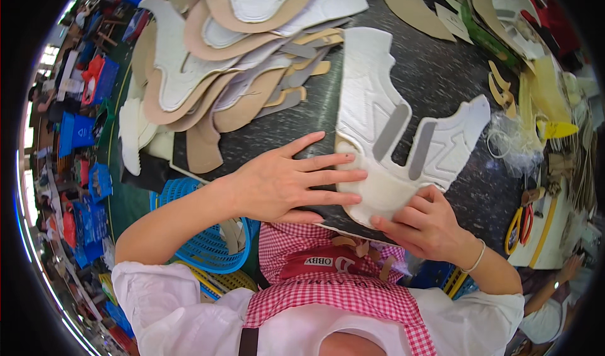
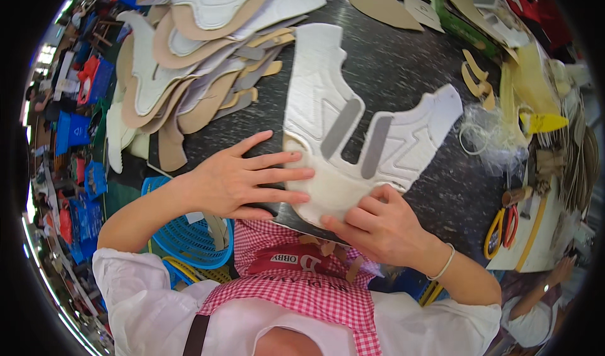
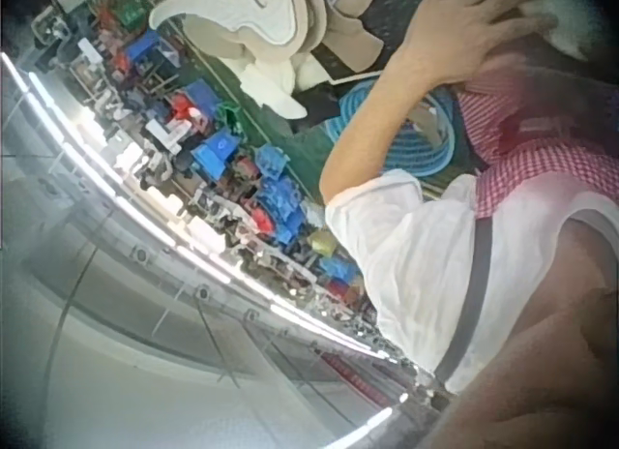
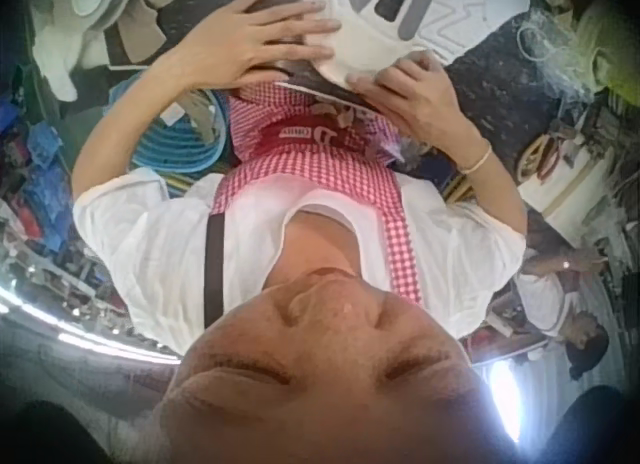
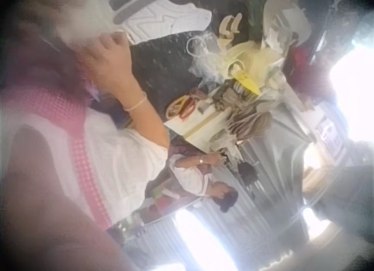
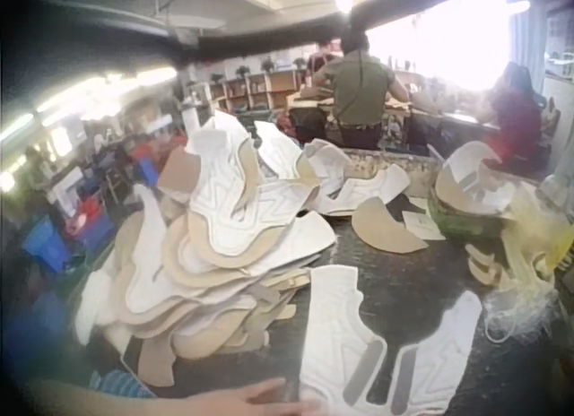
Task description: The person attaches reinforcement patches and toe lining inserts onto shoe upper components by hand.
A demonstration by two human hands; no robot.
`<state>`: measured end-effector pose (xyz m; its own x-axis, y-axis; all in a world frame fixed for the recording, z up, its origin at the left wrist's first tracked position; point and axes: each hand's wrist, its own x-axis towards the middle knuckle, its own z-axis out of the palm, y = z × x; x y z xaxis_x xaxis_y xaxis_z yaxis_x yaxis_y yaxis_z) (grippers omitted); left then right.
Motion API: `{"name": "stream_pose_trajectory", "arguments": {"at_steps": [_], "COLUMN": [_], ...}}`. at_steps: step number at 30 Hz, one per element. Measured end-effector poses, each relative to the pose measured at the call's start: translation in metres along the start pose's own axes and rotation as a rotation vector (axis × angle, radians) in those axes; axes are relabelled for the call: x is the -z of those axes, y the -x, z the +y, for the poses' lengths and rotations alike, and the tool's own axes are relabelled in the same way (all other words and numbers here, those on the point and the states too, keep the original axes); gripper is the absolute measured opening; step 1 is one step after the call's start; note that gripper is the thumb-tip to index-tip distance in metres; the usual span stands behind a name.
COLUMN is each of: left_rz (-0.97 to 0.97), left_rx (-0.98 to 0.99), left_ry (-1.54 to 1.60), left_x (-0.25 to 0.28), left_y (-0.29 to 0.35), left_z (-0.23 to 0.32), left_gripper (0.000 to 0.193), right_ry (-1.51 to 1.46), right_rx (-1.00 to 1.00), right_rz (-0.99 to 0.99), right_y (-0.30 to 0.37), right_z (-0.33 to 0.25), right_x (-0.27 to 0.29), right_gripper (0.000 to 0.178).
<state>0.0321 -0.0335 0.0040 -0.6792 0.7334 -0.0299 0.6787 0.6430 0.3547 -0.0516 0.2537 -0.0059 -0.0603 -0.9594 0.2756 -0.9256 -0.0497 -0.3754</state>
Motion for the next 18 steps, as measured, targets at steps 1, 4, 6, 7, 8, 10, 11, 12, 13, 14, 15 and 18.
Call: {"name": "stream_pose_trajectory", "arguments": {"at_steps": [1,4,6,7,8,10,11,12,13,14,15,18], "left_rz": [0.031,0.102,0.214,0.265,0.274,0.313,0.384,0.391,0.423,0.454,0.505,0.485], "left_rx": [0.018,0.081,0.093,0.117,0.122,0.153,0.123,0.122,0.104,0.084,0.066,0.044], "left_ry": [0.005,-0.029,0.007,-0.045,-0.056,-0.184,-0.196,-0.2,-0.216,-0.229,-0.188,-0.208], "left_x": [-0.003,-0.008,-0.019,-0.021,-0.023,-0.025,-0.025,-0.027,-0.029,-0.03,-0.029,-0.029], "left_y": [0.003,0.003,0.005,0.008,0.011,0.012,0.01,0.007,0.006,0.003,0.0,0.01], "left_z": [0.001,0.006,0.005,0.002,0.003,0.007,0.007,0.008,0.009,0.01,0.009,0.008], "left_gripper": [0.062,0.056,0.055,0.054,0.054,0.051,0.048,0.048,0.044,0.041,0.041,0.038], "right_ry": [0.01,0.03,0.076,0.061,0.071,0.015,0.023,-0.03,-0.082,-0.076,-0.065,0.019], "right_rx": [-0.012,-0.001,-0.022,-0.033,-0.022,-0.053,-0.05,-0.049,-0.049,-0.051,-0.134,-0.195], "right_rz": [-0.04,-0.093,-0.124,-0.133,-0.133,-0.163,-0.165,-0.12,-0.072,-0.07,-0.001,-0.074], "right_y": [-0.002,-0.004,-0.002,-0.002,-0.005,-0.012,-0.014,-0.016,-0.022,-0.031,-0.043,-0.056], "right_z": [-0.002,-0.004,-0.004,-0.005,-0.005,-0.007,-0.008,-0.008,-0.007,-0.007,-0.005,-0.004], "right_x": [0.003,0.006,0.005,0.006,0.008,0.012,0.013,0.011,0.007,0.002,-0.005,0.0], "right_gripper": [0.046,0.047,0.047,0.045,0.045,0.039,0.039,0.038,0.038,0.038,0.041,0.05]}}
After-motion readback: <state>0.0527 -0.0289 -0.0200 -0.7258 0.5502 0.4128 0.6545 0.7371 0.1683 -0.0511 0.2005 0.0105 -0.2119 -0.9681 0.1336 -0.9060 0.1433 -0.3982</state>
